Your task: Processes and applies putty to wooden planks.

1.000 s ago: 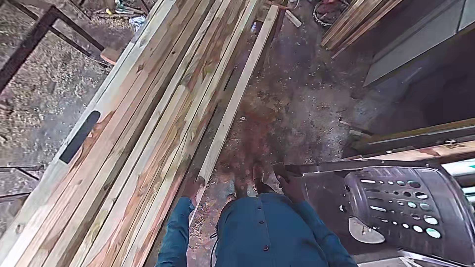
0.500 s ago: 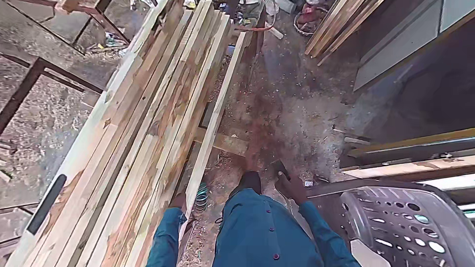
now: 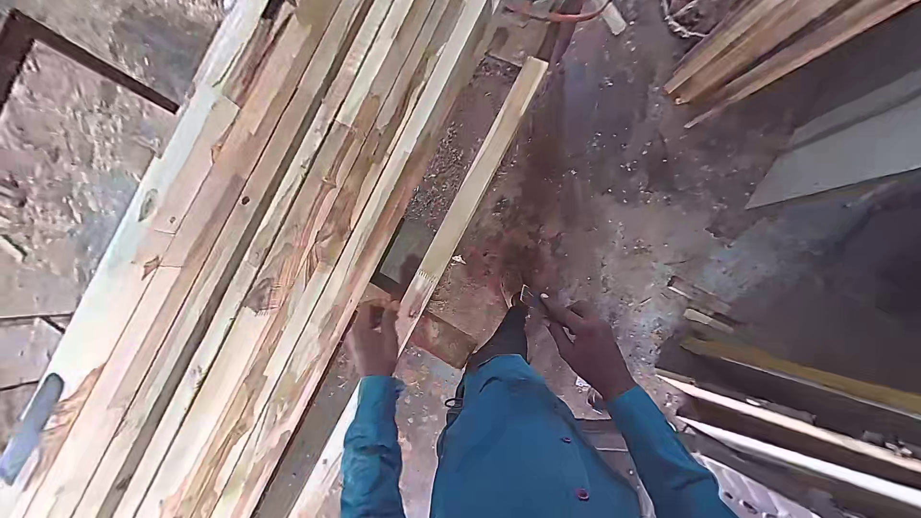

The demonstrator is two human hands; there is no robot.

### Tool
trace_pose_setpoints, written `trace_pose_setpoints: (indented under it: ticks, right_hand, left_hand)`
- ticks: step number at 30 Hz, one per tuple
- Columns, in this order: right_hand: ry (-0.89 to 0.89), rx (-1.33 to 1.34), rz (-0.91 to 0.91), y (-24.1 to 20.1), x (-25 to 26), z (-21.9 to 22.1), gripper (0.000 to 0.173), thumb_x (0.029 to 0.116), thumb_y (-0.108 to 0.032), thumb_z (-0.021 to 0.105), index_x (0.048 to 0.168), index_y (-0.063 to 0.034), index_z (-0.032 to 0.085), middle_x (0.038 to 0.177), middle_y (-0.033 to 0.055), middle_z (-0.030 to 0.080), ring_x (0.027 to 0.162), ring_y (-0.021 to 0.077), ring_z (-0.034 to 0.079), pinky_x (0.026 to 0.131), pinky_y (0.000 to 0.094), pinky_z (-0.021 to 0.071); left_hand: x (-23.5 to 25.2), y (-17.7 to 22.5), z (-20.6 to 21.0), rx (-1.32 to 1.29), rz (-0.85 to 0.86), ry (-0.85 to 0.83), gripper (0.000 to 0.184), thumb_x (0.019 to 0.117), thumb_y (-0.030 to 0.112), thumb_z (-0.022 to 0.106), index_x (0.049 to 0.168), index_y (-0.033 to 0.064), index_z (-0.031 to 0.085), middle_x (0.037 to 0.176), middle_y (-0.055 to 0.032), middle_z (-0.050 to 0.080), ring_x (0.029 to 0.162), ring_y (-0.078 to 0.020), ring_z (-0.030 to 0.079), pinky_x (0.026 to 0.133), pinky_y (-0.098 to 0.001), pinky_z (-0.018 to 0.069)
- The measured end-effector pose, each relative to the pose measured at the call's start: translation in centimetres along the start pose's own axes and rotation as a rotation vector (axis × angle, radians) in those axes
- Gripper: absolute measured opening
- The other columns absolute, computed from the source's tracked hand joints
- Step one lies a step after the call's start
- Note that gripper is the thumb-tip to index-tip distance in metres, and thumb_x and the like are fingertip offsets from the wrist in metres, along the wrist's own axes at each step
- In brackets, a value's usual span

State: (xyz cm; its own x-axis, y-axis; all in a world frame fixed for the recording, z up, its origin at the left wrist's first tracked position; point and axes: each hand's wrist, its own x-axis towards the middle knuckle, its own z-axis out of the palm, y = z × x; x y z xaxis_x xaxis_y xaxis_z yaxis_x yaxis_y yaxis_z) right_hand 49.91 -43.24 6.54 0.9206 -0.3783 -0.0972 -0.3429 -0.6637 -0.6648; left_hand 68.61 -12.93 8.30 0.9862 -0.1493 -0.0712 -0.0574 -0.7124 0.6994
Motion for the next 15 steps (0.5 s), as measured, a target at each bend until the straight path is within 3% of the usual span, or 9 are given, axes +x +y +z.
trace_pose_setpoints:
  ticks: [1,3,6,8,11,13,15]
  right_hand:
    - [-0.001,-0.013,-0.025,0.1,1.5,-0.8,0.038,0.1008,-0.028,0.059,0.136,-0.021,0.07,0.102,0.0179,0.068,0.081,0.0281,0.068,0.072,0.0457,0.0586]
    - [0.011,-0.039,-0.067,0.1,3.7,-2.7,0.036,0.0993,-0.029,0.061,0.134,-0.0229,0.071,0.102,0.0172,0.068,0.085,0.0279,0.067,0.075,0.0443,0.059]
    - [0.033,-0.062,-0.142,0.6,7.6,-5.7,0.039,0.0969,-0.027,0.064,0.135,-0.0265,0.07,0.102,0.0176,0.065,0.088,0.0298,0.065,0.078,0.0452,0.0566]
    - [0.037,-0.085,-0.159,0.7,9.8,-7.7,0.04,0.0962,-0.023,0.066,0.136,-0.0272,0.07,0.104,0.0181,0.066,0.093,0.0318,0.065,0.081,0.0465,0.0567]
    - [0.103,-0.105,-0.213,0.8,13.4,-10.2,0.041,0.0946,-0.018,0.064,0.135,-0.0258,0.071,0.103,0.0181,0.066,0.092,0.0324,0.064,0.079,0.046,0.0554]
    - [0.147,-0.118,-0.246,0.8,15.8,-11.4,0.04,0.094,-0.017,0.065,0.133,-0.0243,0.072,0.102,0.0179,0.067,0.092,0.0325,0.065,0.079,0.0456,0.0556]
    - [0.172,-0.137,-0.269,0.9,18.2,-12.5,0.039,0.0959,-0.016,0.064,0.133,-0.0238,0.072,0.103,0.0175,0.066,0.093,0.0327,0.064,0.08,0.0457,0.0549]
  left_hand:
    - [1.0,1.7,2.3,-0.213,0.006,-0.003,0.019,0.0994,0.014,0.063,0.106,-0.0027,0.068,0.09,-0.0084,0.073,0.081,-0.0145,0.073,0.079,-0.0352,0.0624]
    - [2.1,5.2,6.1,-0.72,-0.106,-0.111,0.011,0.1007,0.004,0.06,0.104,-0.0023,0.068,0.091,-0.0093,0.075,0.081,-0.0173,0.074,0.08,-0.0365,0.0638]
    - [4.1,10.5,9.8,-1.213,-0.27,-0.264,0.013,0.1028,0.012,0.059,0.097,0.0086,0.07,0.092,-0.0057,0.074,0.084,-0.0159,0.072,0.085,-0.0356,0.0613]
    - [5.4,13.2,10.8,-1.34,-0.259,-0.363,0.012,0.1008,0.021,0.065,0.092,0.0145,0.07,0.088,-0.0008,0.07,0.084,-0.0121,0.069,0.086,-0.0328,0.0592]
    - [8.1,16.5,11.5,-1.464,-0.185,-0.482,0.013,0.0991,0.025,0.069,0.093,0.0132,0.072,0.087,-0.0012,0.07,0.084,-0.0112,0.068,0.084,-0.0304,0.0584]
    - [9.8,18.0,11.7,-1.402,-0.142,-0.497,0.016,0.1016,0.024,0.065,0.095,0.012,0.072,0.089,-0.0013,0.07,0.085,-0.0116,0.069,0.085,-0.0314,0.0581]
    - [11.5,18.9,12.3,-1.136,-0.094,-0.426,0.019,0.1058,0.018,0.054,0.098,0.0066,0.068,0.09,-0.0043,0.07,0.086,-0.0144,0.069,0.087,-0.035,0.0588]
